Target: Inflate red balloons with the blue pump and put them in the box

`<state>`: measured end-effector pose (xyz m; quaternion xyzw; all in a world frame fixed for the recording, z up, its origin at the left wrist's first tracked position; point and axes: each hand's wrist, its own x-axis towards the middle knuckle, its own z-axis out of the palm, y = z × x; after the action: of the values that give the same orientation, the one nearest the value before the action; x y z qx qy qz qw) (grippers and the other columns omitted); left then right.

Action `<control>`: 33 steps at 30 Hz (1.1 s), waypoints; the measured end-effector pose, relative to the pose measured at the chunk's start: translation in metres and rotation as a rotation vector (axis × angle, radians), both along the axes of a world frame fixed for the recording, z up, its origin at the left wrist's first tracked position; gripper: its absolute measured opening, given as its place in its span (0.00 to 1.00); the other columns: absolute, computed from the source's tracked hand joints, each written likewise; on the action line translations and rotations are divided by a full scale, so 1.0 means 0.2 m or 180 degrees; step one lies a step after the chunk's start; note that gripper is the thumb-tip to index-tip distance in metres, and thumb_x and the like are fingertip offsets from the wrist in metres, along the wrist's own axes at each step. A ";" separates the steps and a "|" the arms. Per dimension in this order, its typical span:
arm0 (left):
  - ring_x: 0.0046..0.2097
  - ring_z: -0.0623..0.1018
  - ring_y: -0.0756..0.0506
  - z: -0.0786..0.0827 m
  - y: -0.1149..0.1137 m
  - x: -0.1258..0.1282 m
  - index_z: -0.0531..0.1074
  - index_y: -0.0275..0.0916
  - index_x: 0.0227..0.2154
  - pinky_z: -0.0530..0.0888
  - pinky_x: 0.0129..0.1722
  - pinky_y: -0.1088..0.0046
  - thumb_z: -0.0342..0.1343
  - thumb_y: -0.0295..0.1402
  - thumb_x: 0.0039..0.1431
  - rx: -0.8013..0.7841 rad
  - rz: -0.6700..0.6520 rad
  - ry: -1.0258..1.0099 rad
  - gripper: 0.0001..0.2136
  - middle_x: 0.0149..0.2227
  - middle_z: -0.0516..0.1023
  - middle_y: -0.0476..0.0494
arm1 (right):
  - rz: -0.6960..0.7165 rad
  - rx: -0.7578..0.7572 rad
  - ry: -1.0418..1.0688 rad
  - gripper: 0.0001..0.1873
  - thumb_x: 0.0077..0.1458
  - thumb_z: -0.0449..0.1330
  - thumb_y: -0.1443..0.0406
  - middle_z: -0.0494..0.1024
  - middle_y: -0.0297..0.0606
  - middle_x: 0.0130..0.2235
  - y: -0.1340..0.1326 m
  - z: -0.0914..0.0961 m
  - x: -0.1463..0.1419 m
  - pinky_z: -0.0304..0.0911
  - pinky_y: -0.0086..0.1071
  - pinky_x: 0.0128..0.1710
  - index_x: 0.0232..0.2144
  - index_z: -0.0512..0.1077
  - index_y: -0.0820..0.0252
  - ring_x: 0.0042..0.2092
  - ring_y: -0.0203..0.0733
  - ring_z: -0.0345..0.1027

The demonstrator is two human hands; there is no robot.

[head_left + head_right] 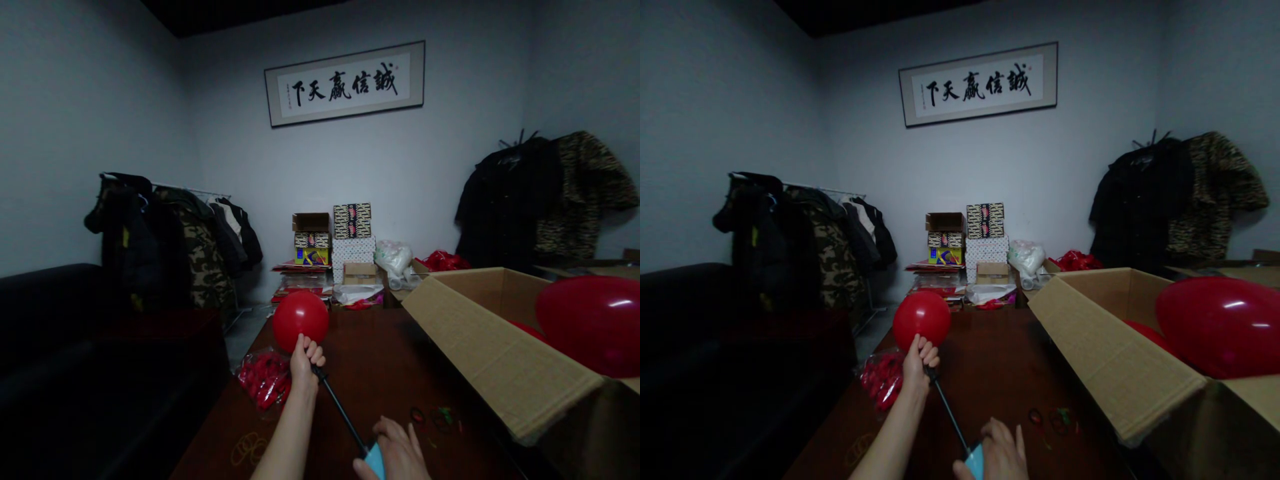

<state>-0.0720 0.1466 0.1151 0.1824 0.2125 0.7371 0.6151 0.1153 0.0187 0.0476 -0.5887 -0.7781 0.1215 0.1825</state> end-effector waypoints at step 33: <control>0.14 0.52 0.57 -0.12 -0.03 0.20 0.54 0.41 0.21 0.46 0.15 0.80 0.63 0.50 0.44 -0.0298 -0.0124 0.0587 0.24 0.14 0.51 0.61 | -0.0265 -0.0418 -0.0134 0.34 0.52 0.50 0.49 0.69 0.55 0.55 0.07 -0.10 -0.04 0.45 0.57 0.60 0.51 0.69 0.70 0.59 0.57 0.59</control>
<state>-0.0326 0.1406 0.0913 0.2247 0.2988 0.6943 0.6149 0.1068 0.0327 0.0285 -0.6337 -0.7469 0.1521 0.1320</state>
